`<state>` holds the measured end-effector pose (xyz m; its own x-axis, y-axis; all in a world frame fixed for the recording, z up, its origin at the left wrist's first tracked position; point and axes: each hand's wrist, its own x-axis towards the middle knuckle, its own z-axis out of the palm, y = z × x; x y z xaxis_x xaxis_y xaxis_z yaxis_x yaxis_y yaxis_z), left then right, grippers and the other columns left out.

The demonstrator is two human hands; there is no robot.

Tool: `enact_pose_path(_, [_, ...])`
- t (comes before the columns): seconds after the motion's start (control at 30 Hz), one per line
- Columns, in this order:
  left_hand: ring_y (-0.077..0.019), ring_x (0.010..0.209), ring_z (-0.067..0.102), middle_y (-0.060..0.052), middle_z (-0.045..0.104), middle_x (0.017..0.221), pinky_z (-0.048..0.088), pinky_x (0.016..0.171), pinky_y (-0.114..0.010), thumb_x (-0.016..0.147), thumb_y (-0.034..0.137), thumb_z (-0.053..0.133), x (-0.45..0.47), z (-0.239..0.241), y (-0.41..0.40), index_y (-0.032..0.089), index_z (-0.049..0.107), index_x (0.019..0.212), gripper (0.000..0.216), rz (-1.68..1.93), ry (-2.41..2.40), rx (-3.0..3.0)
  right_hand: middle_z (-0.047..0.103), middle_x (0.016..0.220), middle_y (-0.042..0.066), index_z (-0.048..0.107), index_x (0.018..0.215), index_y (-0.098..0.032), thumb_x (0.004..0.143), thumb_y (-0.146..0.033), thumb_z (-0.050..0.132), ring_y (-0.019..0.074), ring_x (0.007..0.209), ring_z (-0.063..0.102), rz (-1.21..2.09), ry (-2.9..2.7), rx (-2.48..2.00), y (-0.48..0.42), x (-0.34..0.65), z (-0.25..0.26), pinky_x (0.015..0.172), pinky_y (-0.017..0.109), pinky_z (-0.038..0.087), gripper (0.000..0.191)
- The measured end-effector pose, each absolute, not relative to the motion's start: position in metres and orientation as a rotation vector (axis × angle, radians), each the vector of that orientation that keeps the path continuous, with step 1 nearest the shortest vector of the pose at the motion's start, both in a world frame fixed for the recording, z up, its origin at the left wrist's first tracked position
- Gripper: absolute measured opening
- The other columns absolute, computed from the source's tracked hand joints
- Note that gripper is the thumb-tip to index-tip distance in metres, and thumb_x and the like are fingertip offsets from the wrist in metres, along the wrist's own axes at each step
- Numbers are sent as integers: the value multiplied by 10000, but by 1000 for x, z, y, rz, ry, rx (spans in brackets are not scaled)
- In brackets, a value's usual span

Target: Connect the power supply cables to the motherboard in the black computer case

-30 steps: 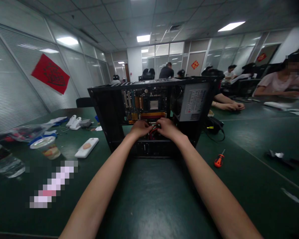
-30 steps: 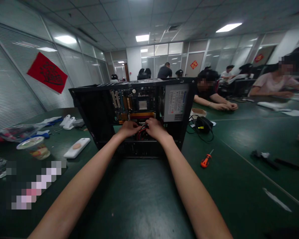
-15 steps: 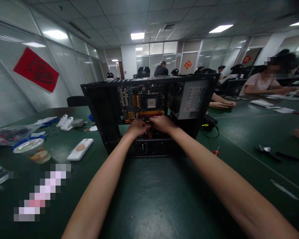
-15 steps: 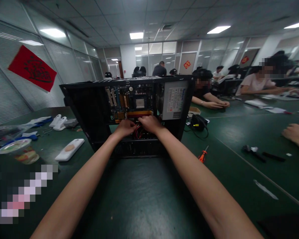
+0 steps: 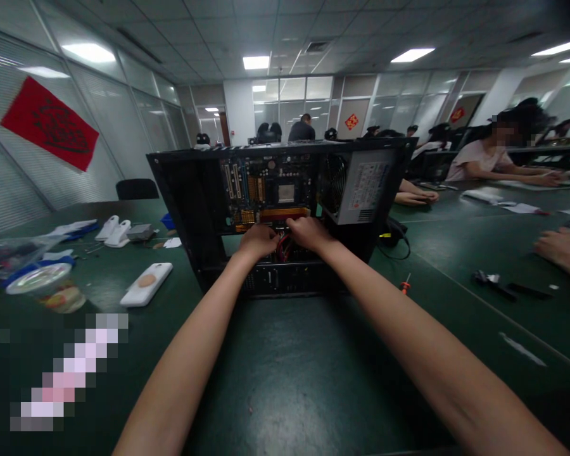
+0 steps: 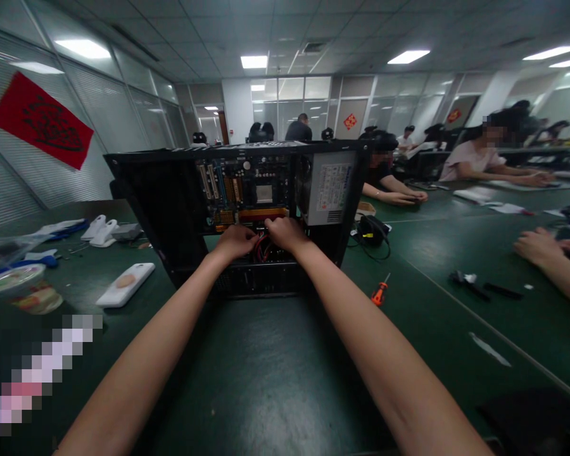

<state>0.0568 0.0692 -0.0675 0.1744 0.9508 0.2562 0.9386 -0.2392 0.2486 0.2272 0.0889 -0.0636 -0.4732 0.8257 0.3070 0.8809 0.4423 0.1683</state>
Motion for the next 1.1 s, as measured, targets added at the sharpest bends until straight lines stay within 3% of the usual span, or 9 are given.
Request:
enact_pose_path(0.2, [-271,943,693,-128,750,995,507,778,-324,969,480,400,56,-72,77,207,783,952,470,577,1960,2424,715,1074,177,599,1165,-154,953,-266,499,292,1008,687,-435,-2467,-1515,87,229,-64,816,327,493,260])
enact_pose_path(0.53, [-319,1003,688,-164,728,1068,528,828,-395,990,424,397,65,-67,77,195,749,1078,429,448,2064,2474,706,1101,172,623,1158,-152,933,-256,562,272,1029,678,-344,-2414,-1523,88,233,-67,841,315,484,255])
enact_pose_path(0.73, [-311,1013,689,-160,729,1074,528,843,-391,991,420,395,64,-66,78,200,744,1092,425,424,2055,2475,719,1128,105,691,1129,-163,947,-200,508,193,1083,650,-252,-2414,-1462,90,243,-71,902,250,451,261])
enact_pose_path(1.1, [-312,993,688,-164,729,1048,532,819,-385,981,419,405,63,-68,85,193,751,1065,422,421,2071,2481,743,1026,141,761,1005,-178,962,-201,424,240,976,683,-268,-2407,-1529,90,240,-68,813,293,460,340])
